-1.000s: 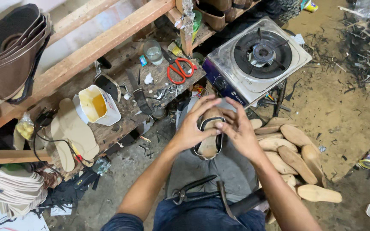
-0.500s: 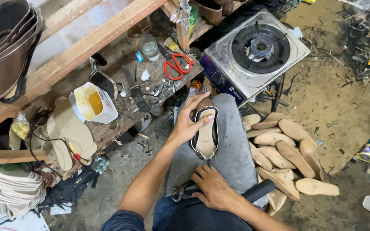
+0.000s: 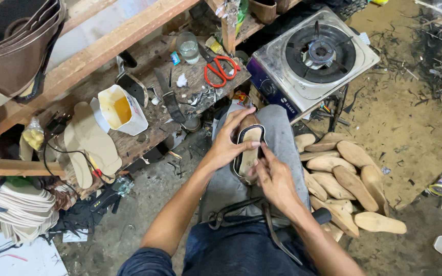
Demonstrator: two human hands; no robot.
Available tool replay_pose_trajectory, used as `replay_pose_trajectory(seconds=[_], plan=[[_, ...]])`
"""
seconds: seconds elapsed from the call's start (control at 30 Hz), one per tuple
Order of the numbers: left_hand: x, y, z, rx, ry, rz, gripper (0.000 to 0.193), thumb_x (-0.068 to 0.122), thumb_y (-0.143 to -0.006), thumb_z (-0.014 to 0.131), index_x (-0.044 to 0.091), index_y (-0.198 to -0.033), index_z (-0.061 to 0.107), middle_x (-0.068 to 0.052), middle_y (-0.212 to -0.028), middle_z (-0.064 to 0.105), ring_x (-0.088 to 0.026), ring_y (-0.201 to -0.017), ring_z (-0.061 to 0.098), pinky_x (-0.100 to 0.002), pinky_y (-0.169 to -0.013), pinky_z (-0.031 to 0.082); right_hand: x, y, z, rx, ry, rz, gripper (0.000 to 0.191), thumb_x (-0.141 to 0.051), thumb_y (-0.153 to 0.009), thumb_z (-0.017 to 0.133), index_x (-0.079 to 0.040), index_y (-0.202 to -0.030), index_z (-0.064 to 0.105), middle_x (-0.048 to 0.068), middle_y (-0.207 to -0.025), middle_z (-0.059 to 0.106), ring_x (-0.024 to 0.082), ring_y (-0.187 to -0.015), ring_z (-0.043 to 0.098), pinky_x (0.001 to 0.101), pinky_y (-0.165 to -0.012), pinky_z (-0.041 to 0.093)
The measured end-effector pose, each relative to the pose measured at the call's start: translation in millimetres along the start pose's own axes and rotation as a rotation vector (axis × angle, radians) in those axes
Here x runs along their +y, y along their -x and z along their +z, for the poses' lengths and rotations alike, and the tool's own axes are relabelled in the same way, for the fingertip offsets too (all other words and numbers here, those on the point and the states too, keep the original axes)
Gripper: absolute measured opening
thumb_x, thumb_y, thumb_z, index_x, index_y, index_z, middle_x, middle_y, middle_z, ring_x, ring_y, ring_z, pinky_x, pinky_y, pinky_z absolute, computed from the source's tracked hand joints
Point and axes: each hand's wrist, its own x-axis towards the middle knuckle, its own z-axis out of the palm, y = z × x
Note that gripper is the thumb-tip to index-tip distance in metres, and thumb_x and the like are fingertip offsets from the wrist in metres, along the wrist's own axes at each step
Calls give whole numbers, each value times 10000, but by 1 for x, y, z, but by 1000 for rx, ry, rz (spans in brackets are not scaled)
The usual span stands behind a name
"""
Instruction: The person assembles a shoe by attaching a black rubber sole to a beige shoe insole using a hammer and pliers. They trim excess material with scissors, then repeatedly hammer and clamp the edges to secure the sole.
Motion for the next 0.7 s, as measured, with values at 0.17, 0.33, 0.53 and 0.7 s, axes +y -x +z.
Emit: replay_pose_trajectory(seconds=[0.17, 0.33, 0.53, 0.7], plan=[[6, 7, -11, -126, -46, -18, 1166, 190, -658, 953, 176, -1621, 296, -149, -1560, 395, -331, -1475, 405, -420, -1236, 331, 32, -23, 17, 67, -758, -49, 355, -158, -1011, 652, 48, -1282, 554, 79, -878, 712, 165, -727, 663, 302, -686, 555], [7, 7, -12, -132, -57, 3, 1207, 193, -639, 967, 185, -1633, 281, -148, -1572, 390, -328, -1484, 405, -426, -1249, 332, 25, -21, 5, -6, -756, -120, 256, -183, -1014, 653, -15, -1194, 585, 57, -864, 688, 137, -738, 646, 279, -704, 545], [1, 11, -4, -121, -71, -38, 1186, 176, -659, 945, 195, -1650, 292, -136, -1586, 399, -318, -1495, 432, -418, -1263, 360, -13, -18, -23, 23, -108, -367, 218, -113, -886, 798, -29, -1067, 712, 28, -768, 605, 83, -708, 540, 251, -648, 471], [-12, 8, -19, -297, 84, -39, 1350, 257, -581, 957, 156, -1665, 159, -160, -1673, 243, -348, -1566, 248, -442, -1282, 210, -23, -9, -28, 43, -60, -432, 130, -97, -921, 749, -27, -1028, 727, 28, -887, 756, 73, -819, 708, 248, -763, 565]])
